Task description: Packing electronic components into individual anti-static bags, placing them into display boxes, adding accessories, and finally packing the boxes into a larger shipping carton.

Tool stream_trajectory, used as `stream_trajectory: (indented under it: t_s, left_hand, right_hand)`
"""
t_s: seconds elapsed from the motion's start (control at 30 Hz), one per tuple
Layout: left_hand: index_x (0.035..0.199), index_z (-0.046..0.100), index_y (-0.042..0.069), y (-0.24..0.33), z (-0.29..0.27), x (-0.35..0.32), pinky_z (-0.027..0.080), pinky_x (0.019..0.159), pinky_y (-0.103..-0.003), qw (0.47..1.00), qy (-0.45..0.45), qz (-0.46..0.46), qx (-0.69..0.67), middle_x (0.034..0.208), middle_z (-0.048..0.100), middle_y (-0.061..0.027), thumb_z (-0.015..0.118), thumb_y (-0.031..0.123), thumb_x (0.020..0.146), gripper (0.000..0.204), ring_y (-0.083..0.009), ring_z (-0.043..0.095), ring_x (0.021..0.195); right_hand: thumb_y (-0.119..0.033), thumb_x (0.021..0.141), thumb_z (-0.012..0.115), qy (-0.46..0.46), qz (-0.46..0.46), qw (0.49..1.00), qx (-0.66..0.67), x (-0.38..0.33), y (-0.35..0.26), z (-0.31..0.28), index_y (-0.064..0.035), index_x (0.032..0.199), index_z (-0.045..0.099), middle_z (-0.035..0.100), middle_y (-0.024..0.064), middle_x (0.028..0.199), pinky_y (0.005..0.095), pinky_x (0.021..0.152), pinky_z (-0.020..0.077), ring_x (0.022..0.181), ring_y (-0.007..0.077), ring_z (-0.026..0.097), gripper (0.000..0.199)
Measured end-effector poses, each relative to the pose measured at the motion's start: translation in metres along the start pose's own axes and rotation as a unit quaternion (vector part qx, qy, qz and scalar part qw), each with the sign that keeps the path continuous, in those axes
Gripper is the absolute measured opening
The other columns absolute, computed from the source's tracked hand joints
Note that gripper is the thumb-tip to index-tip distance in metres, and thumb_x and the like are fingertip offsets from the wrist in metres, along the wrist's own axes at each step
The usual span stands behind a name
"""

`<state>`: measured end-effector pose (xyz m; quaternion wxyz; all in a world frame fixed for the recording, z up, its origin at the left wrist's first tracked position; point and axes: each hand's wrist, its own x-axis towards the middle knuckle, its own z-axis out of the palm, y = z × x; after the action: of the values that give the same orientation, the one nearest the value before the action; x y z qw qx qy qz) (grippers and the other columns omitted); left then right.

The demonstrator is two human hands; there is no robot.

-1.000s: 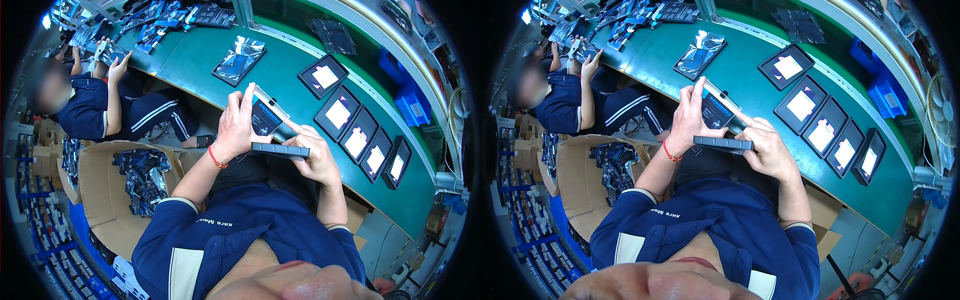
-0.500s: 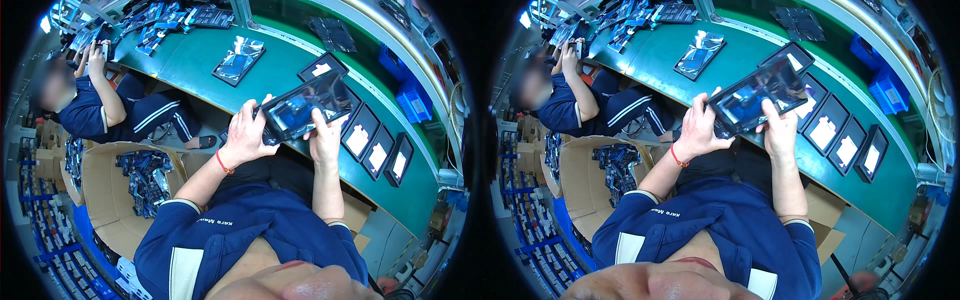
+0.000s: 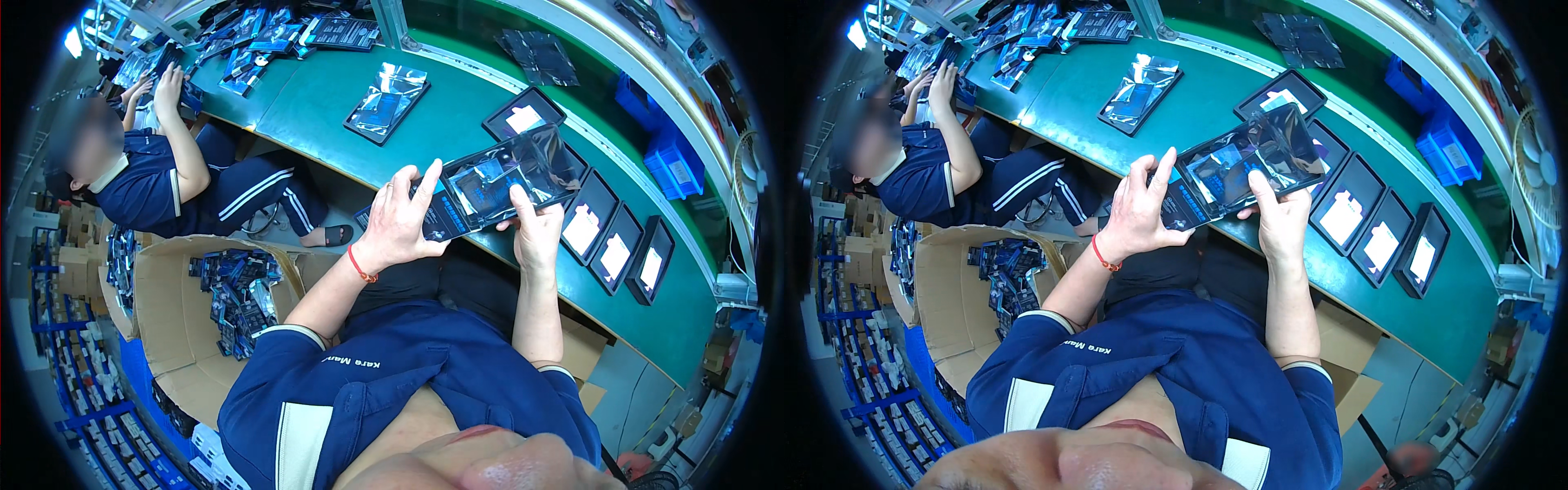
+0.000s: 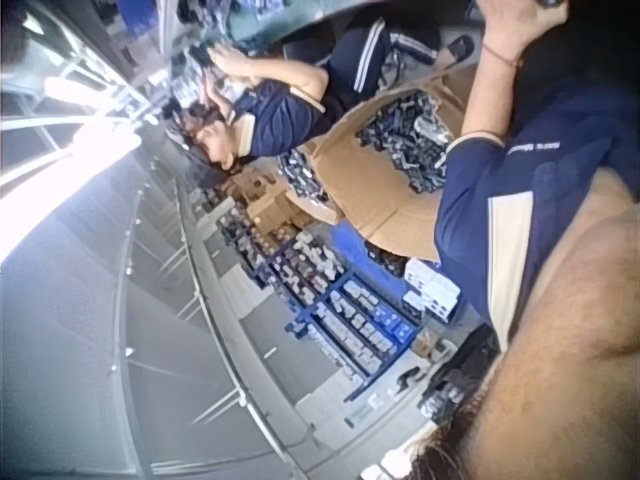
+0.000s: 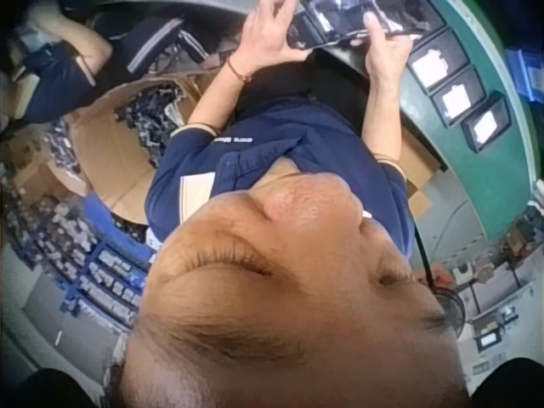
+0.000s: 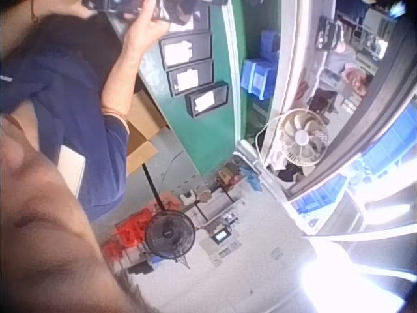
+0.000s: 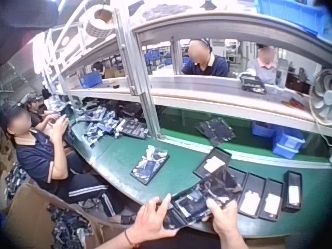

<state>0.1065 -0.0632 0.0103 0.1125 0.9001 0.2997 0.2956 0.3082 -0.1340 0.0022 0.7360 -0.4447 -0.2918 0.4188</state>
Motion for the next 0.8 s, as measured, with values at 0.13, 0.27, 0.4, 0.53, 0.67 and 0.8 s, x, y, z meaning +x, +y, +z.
stream_trajectory:
  t_s: [0.13, 0.27, 0.4, 0.53, 0.67, 0.8]
  left_hand:
    - [0.141, 0.033, 0.005, 0.002, -0.001, -0.001, 0.043, 0.086, -0.042, 0.999, -0.042, 0.030, 0.003, 0.112, 0.041, -0.0192, 0.080, 0.030, 0.050, 0.106, -0.0341, 0.050, 0.098]
    - [0.141, 0.031, 0.002, 0.006, 0.003, 0.003, 0.045, 0.084, -0.043, 1.000, -0.021, -0.003, -0.001, 0.113, 0.041, -0.0211, 0.081, 0.034, 0.048, 0.111, -0.0365, 0.051, 0.099]
    - [0.141, 0.028, -0.001, 0.014, 0.007, 0.003, 0.047, 0.083, -0.043, 0.998, -0.008, -0.069, -0.004, 0.114, 0.041, -0.0224, 0.082, 0.038, 0.046, 0.116, -0.0384, 0.052, 0.101]
    - [0.142, 0.027, -0.001, 0.012, 0.013, 0.000, 0.047, 0.084, -0.043, 0.995, 0.008, -0.096, 0.003, 0.114, 0.040, -0.0230, 0.083, 0.038, 0.046, 0.118, -0.0394, 0.051, 0.101]
    - [0.142, 0.024, -0.001, 0.012, 0.016, 0.000, 0.047, 0.083, -0.044, 0.994, 0.023, -0.111, 0.008, 0.114, 0.040, -0.0231, 0.083, 0.035, 0.045, 0.119, -0.0396, 0.051, 0.101]
    - [0.143, 0.025, 0.001, 0.010, 0.016, -0.003, 0.046, 0.084, -0.044, 0.996, 0.006, -0.086, 0.013, 0.114, 0.040, -0.0227, 0.082, 0.035, 0.047, 0.117, -0.0391, 0.051, 0.102]
  right_hand:
    - [-0.007, 0.086, 0.063, -0.045, 0.045, 0.995, -0.083, 0.000, -0.010, -0.002, 0.0032, 0.096, 0.062, 0.065, 0.0070, 0.082, 0.0198, 0.043, 0.0478, 0.060, 0.0106, 0.060, 0.014]
    - [-0.008, 0.086, 0.063, 0.009, 0.026, 0.999, -0.023, -0.003, -0.002, 0.014, 0.0024, 0.096, 0.062, 0.064, 0.0059, 0.081, 0.0187, 0.041, 0.0442, 0.056, 0.0086, 0.057, 0.014]
    - [-0.007, 0.086, 0.065, 0.059, -0.036, 0.998, -0.007, -0.003, 0.017, 0.025, 0.0007, 0.102, 0.060, 0.064, 0.0050, 0.091, 0.0242, 0.070, 0.0498, 0.077, 0.0104, 0.060, 0.019]
    - [-0.006, 0.085, 0.066, -0.003, 0.061, 0.998, 0.021, -0.002, 0.021, 0.022, 0.0022, 0.104, 0.061, 0.066, 0.0075, 0.098, 0.0282, 0.082, 0.0475, 0.089, 0.0130, 0.061, 0.021]
    - [-0.006, 0.084, 0.066, 0.003, 0.076, 0.996, 0.050, -0.005, 0.018, 0.030, 0.0022, 0.104, 0.062, 0.066, 0.0090, 0.100, 0.0292, 0.082, 0.0481, 0.090, 0.0144, 0.061, 0.022]
    - [-0.006, 0.077, 0.073, -0.087, 0.159, 0.983, -0.004, 0.006, 0.005, 0.015, -0.0015, 0.115, 0.058, 0.064, 0.0056, 0.106, 0.0298, 0.089, 0.0459, 0.097, 0.0143, 0.060, 0.041]
